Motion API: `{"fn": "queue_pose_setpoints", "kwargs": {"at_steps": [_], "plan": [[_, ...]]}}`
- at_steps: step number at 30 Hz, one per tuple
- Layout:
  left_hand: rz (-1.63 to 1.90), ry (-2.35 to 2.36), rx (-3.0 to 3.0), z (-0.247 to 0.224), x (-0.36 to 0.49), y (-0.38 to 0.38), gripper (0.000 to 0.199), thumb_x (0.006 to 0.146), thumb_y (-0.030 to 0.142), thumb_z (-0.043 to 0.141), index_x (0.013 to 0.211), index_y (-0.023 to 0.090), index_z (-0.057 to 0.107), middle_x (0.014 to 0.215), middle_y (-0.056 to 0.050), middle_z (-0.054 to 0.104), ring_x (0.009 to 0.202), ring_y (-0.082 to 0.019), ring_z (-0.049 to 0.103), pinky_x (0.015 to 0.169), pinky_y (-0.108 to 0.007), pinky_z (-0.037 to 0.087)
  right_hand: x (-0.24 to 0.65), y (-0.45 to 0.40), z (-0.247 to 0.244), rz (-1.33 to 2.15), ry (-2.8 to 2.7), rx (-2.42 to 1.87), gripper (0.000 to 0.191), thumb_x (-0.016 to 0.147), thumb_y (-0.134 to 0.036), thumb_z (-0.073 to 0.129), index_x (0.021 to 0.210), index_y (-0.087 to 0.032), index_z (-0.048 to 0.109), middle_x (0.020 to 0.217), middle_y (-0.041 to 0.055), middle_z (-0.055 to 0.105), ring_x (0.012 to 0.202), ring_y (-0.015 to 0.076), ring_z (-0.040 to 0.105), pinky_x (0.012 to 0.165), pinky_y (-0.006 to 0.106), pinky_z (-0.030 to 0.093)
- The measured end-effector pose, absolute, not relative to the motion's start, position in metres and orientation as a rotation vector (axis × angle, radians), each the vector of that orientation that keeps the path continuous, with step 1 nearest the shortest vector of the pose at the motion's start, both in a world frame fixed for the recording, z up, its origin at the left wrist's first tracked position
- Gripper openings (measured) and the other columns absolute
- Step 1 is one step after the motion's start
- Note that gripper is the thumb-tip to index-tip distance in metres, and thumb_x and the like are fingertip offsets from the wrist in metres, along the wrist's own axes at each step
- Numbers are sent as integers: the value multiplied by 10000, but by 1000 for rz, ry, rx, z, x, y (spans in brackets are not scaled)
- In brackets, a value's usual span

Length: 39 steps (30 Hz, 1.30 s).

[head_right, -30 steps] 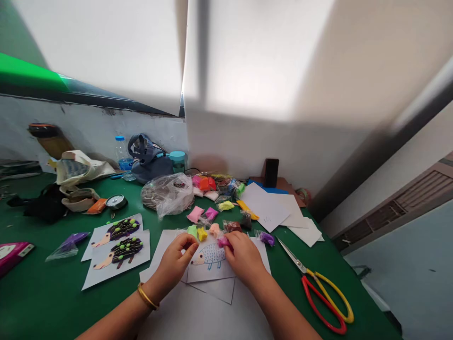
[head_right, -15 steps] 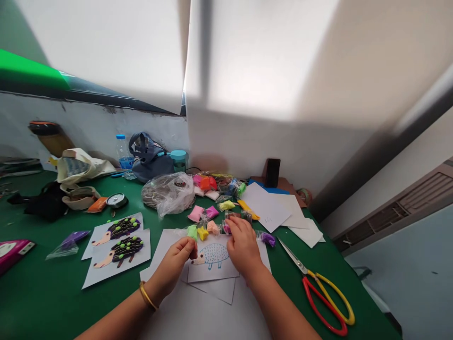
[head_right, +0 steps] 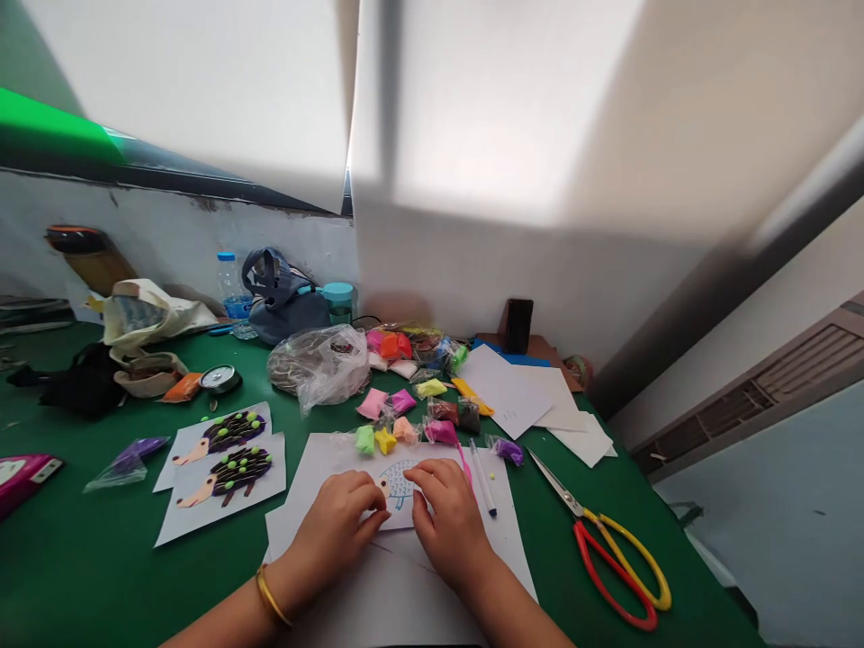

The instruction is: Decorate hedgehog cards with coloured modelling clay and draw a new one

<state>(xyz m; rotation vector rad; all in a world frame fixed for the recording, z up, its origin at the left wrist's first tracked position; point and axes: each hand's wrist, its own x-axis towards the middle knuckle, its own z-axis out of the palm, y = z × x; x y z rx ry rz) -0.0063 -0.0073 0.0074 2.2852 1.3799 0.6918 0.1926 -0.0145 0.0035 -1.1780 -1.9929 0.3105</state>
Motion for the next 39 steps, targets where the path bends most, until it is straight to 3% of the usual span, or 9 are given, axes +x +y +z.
{"fn": "queue_pose_setpoints", "kwargs": {"at_steps": [5, 11, 15, 20, 27, 33, 37, 39], "plan": [[417, 1528, 2555, 2, -11, -18, 91, 788, 227, 729, 779, 196, 644, 845, -31, 641, 846, -238, 569, 765, -384, 371, 195, -22, -7, 305, -2030, -1186, 357, 853, -53, 487, 1132, -226, 626, 1063, 80, 629, 1009, 237, 557, 875, 424, 493], [413, 1476, 2483, -1, -22, -21, 231, 720, 308, 809, 885, 228, 668, 902, -18, 655, 880, -238, 579, 798, -388, 380, 191, -32, -11, 258, -2120, -1178, 391, 821, -30, 499, 1136, -225, 626, 1046, 77, 625, 970, 232, 550, 837, 405, 479], [546, 1417, 2540, -3, -35, -29, 228, 771, 219, 748, 980, 239, 658, 933, -17, 670, 885, -221, 583, 809, -381, 375, 184, -36, -13, 220, -2262, -1165, 415, 806, -42, 528, 1144, -255, 638, 1009, 66, 621, 931, 232, 535, 818, 404, 452], [713, 1256, 2735, -5, -43, -38, 42, 853, 197, 628, 867, 221, 659, 890, -17, 694, 883, -218, 583, 797, -379, 365, 171, -34, -16, 214, -2403, -1174, 461, 790, -108, 601, 1209, -300, 610, 1017, 53, 609, 946, 239, 511, 837, 401, 412], [800, 1214, 2750, -8, -41, -39, 117, 892, 179, 564, 829, 209, 658, 797, -11, 690, 871, -209, 596, 765, -364, 355, 170, -33, -18, 170, -2437, -1179, 336, 782, -149, 621, 1079, -302, 658, 987, 39, 606, 921, 227, 492, 828, 385, 364], [813, 1226, 2736, -12, -40, -39, 133, 892, 161, 550, 803, 193, 644, 795, -13, 683, 869, -204, 601, 769, -368, 349, 168, -33, -19, 207, -2467, -1178, 500, 756, -146, 620, 1228, -310, 594, 1023, 44, 610, 938, 237, 489, 846, 399, 358], [845, 1219, 2721, -13, -40, -38, 133, 892, 168, 555, 801, 200, 645, 814, -11, 690, 874, -202, 602, 789, -373, 352, 167, -33, -18, 199, -2422, -1175, 390, 750, -126, 607, 1098, -296, 657, 999, 35, 612, 922, 224, 497, 840, 389, 358], [859, 1218, 2713, -12, -40, -38, 132, 889, 166, 557, 798, 201, 645, 807, -9, 689, 868, -199, 603, 799, -375, 356, 167, -32, -18, 199, -2421, -1177, 425, 734, -126, 618, 1119, -302, 650, 1025, 36, 612, 939, 230, 498, 852, 395, 362]]}}
